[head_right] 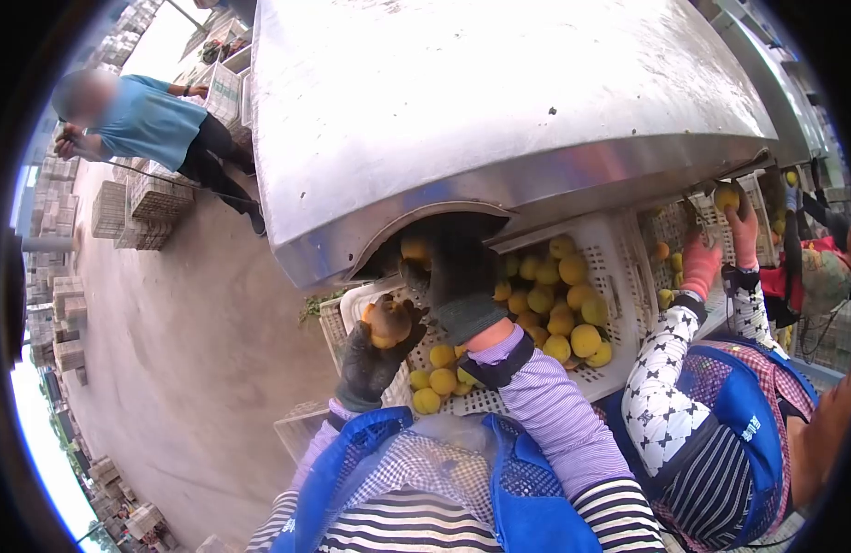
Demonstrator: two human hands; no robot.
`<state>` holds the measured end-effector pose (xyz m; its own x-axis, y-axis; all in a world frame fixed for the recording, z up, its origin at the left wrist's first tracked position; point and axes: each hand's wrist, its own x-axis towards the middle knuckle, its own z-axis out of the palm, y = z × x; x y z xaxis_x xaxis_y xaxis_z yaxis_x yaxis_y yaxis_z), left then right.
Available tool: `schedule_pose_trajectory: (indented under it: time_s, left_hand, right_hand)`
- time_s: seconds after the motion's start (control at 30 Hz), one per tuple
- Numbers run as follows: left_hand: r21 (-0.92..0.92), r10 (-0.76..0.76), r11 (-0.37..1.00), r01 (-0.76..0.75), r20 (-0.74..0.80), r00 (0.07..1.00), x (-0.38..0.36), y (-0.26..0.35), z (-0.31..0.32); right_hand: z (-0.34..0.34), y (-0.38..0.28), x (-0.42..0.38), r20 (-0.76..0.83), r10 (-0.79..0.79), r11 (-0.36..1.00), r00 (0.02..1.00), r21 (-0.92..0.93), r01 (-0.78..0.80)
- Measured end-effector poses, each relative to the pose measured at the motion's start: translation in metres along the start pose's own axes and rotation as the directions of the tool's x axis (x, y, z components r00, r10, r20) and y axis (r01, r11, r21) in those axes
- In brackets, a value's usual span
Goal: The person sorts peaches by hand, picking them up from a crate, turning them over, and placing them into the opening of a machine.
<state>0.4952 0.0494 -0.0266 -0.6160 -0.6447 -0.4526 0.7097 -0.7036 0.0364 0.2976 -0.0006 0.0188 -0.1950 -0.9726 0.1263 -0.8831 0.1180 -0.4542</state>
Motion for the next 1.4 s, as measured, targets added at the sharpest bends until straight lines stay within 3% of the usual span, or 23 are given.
schedule_pose_trajectory:
  time_s: [0.07,0.13,0.2,0.27,0.4,0.47,0.57,0.67,0.77,0.87,0.97,1.07,1.17,1.23,1.27,1.37,1.4]
  left_hand:
    - [0.100,-0.016,0.995,0.022,-0.054,0.998,-0.002,-0.004,-0.003]
    - [0.174,-0.011,0.985,0.022,-0.068,0.998,0.002,-0.011,-0.007]
    - [0.221,0.013,0.975,-0.008,-0.021,1.000,0.007,-0.014,-0.006]
    - [0.282,0.078,0.955,-0.089,0.051,0.996,0.007,-0.015,0.009]
    - [0.400,0.145,0.897,-0.186,0.130,0.981,-0.002,-0.021,0.037]
    - [0.451,0.171,0.866,-0.217,0.141,0.975,-0.009,-0.024,0.052]
    - [0.583,0.197,0.775,-0.243,0.142,0.970,-0.018,-0.029,0.057]
    - [0.637,0.262,0.725,-0.262,0.097,0.960,-0.017,-0.042,0.071]
    - [0.753,0.255,0.639,-0.158,-0.014,0.967,-0.017,-0.050,0.075]
    - [0.817,0.399,0.500,-0.287,0.077,0.914,-0.009,-0.064,0.077]
    - [0.406,0.369,0.853,-0.327,-0.026,0.929,-0.013,-0.076,0.085]
    - [0.569,0.446,0.728,-0.381,0.028,0.894,-0.009,-0.080,0.070]
    - [0.735,0.555,0.487,-0.471,0.156,0.817,-0.011,-0.087,0.068]
    - [0.864,0.616,-0.017,-0.503,0.405,0.676,-0.006,-0.078,0.058]
    - [0.834,0.589,-0.280,-0.476,0.541,0.601,-0.006,-0.074,0.051]
    - [0.887,0.591,-0.099,-0.450,0.417,0.691,-0.013,-0.069,0.043]
    - [0.889,0.586,-0.131,-0.438,0.426,0.689,-0.015,-0.069,0.039]
  right_hand:
    - [-0.002,0.002,0.009,0.005,-0.088,0.995,0.996,0.054,0.088]
    - [0.012,0.013,0.018,0.110,0.108,0.891,0.988,0.430,-0.145]
    - [0.018,0.021,0.024,0.120,0.135,0.892,0.984,0.419,-0.173]
    - [0.008,0.028,0.025,0.026,-0.011,1.000,1.000,0.024,0.010]
    - [-0.040,0.028,-0.008,0.092,-0.047,0.973,0.995,0.230,0.025]
    - [-0.050,0.015,-0.048,0.066,-0.130,0.963,0.989,0.246,0.110]
    - [-0.041,0.014,-0.091,0.205,-0.178,0.924,0.963,0.372,0.091]
    - [-0.036,0.008,-0.108,-0.019,-0.093,0.968,0.996,0.234,0.094]
    - [-0.036,0.001,-0.116,-0.228,-0.173,0.976,0.958,0.088,0.197]
    - [-0.036,0.006,-0.119,-0.229,-0.322,0.947,0.919,-0.099,0.307]
    - [-0.044,0.002,-0.114,-0.255,-0.227,0.974,0.940,-0.068,0.217]
    - [-0.041,0.005,-0.107,-0.221,-0.079,0.996,0.972,0.019,0.085]
    - [-0.031,0.002,-0.095,-0.184,0.026,0.968,0.983,0.250,0.021]
    - [-0.023,0.005,-0.081,-0.100,0.049,0.944,0.994,0.329,-0.013]
    - [-0.018,0.006,-0.081,-0.065,0.053,0.931,0.996,0.365,-0.025]
    - [0.006,-0.001,-0.083,-0.155,-0.049,0.963,0.987,0.254,0.088]
    - [0.008,-0.002,-0.086,-0.185,-0.065,0.973,0.981,0.204,0.103]
